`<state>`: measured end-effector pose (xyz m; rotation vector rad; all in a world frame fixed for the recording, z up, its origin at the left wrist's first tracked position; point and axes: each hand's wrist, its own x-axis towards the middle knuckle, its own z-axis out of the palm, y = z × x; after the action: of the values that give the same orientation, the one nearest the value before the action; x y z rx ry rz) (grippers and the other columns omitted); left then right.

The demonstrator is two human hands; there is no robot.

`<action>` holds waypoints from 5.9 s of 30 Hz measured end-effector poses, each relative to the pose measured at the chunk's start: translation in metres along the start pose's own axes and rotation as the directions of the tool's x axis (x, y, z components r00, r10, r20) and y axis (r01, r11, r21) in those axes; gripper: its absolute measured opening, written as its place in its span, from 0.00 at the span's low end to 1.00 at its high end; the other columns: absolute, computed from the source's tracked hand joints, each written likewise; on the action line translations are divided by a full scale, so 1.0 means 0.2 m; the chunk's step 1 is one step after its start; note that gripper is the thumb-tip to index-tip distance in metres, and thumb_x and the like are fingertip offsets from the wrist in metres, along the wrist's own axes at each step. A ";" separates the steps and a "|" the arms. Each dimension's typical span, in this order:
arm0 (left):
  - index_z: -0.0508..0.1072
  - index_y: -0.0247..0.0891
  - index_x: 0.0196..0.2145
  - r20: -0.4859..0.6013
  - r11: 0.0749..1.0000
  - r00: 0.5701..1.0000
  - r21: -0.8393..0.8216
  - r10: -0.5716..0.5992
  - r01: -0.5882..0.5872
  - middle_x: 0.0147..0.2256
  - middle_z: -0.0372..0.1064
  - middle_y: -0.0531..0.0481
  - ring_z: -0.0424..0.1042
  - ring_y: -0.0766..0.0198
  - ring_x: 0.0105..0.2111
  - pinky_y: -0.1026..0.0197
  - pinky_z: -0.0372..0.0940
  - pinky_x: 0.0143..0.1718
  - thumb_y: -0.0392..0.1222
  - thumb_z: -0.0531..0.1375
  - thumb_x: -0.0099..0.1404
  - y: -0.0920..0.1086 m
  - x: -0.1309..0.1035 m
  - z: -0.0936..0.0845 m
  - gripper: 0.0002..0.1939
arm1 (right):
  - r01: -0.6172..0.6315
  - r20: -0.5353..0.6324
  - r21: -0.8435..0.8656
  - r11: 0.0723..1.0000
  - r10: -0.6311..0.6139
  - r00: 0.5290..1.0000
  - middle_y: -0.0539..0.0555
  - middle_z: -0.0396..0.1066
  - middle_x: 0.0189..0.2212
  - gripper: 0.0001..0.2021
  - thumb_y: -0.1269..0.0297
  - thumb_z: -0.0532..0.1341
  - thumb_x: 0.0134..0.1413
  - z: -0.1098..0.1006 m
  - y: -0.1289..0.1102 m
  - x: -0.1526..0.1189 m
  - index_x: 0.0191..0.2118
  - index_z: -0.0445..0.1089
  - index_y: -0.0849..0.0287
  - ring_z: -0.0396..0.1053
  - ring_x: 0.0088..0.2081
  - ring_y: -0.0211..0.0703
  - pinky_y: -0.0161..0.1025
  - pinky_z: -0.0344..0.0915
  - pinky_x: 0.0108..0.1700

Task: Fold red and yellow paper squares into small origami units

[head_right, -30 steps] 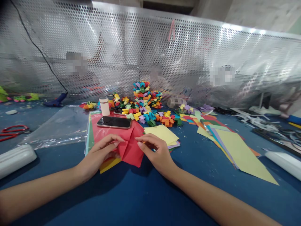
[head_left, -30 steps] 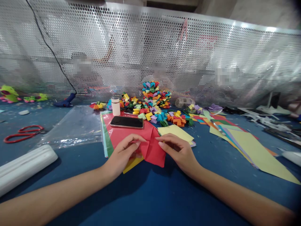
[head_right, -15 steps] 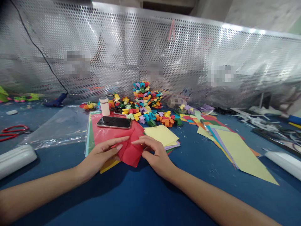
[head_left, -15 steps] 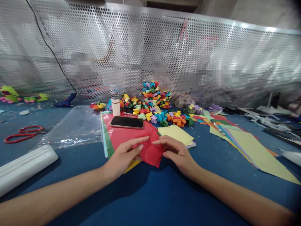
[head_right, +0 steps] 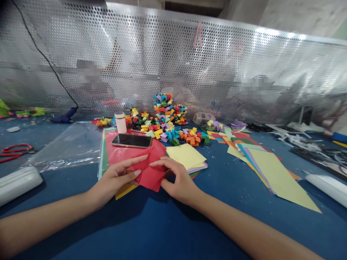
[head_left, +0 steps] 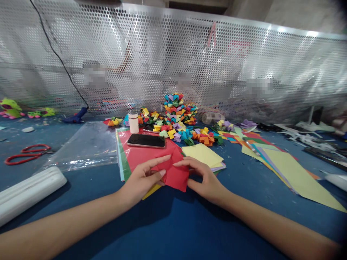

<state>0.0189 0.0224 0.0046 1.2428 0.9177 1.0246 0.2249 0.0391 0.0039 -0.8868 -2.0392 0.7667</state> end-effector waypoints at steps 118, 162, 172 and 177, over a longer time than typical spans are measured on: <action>0.57 0.38 0.61 0.123 0.954 0.988 0.272 0.097 -0.127 0.28 0.72 0.50 0.69 0.66 0.27 0.65 0.64 0.29 0.38 0.61 0.59 -0.02 -0.03 0.01 0.33 | -0.286 0.070 0.466 0.837 0.287 0.955 0.57 0.76 0.39 0.41 0.66 0.71 0.41 0.05 -0.02 0.00 0.59 0.48 0.57 0.77 0.38 0.49 0.46 0.74 0.42; 0.67 0.36 0.31 0.153 0.958 0.984 0.283 -0.096 0.049 0.21 0.60 0.58 0.53 0.73 0.17 0.70 0.49 0.17 0.34 0.54 0.50 0.08 0.01 -0.04 0.08 | 0.447 0.144 -0.413 0.793 -0.428 0.892 0.55 0.68 0.48 0.12 0.77 0.58 0.48 -0.02 -0.07 -0.01 0.37 0.71 0.54 0.64 0.50 0.48 0.49 0.60 0.52; 0.67 0.49 0.53 0.360 -0.158 0.837 0.933 0.412 -0.324 0.51 0.69 0.50 0.72 0.54 0.44 0.56 0.68 0.38 0.41 0.49 0.65 0.14 -0.31 -0.06 0.20 | 0.433 0.375 -0.058 0.900 -0.382 0.845 0.54 0.74 0.29 0.05 0.74 0.59 0.54 0.01 -0.07 -0.01 0.33 0.72 0.61 0.69 0.34 0.39 0.38 0.64 0.38; 0.74 0.45 0.45 0.461 -0.321 0.606 0.887 0.648 -0.332 0.47 0.73 0.58 0.69 0.65 0.48 0.62 0.47 0.61 0.47 0.47 0.69 -0.08 -0.51 -0.02 0.16 | 0.424 0.354 -0.013 0.905 -0.393 0.849 0.55 0.74 0.28 0.05 0.74 0.59 0.54 0.03 -0.10 -0.02 0.33 0.73 0.62 0.69 0.32 0.38 0.36 0.64 0.36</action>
<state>-0.0131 -0.0748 -0.0125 3.1964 1.4090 1.1326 0.2159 0.0228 0.0133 -0.3468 -2.4778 0.6209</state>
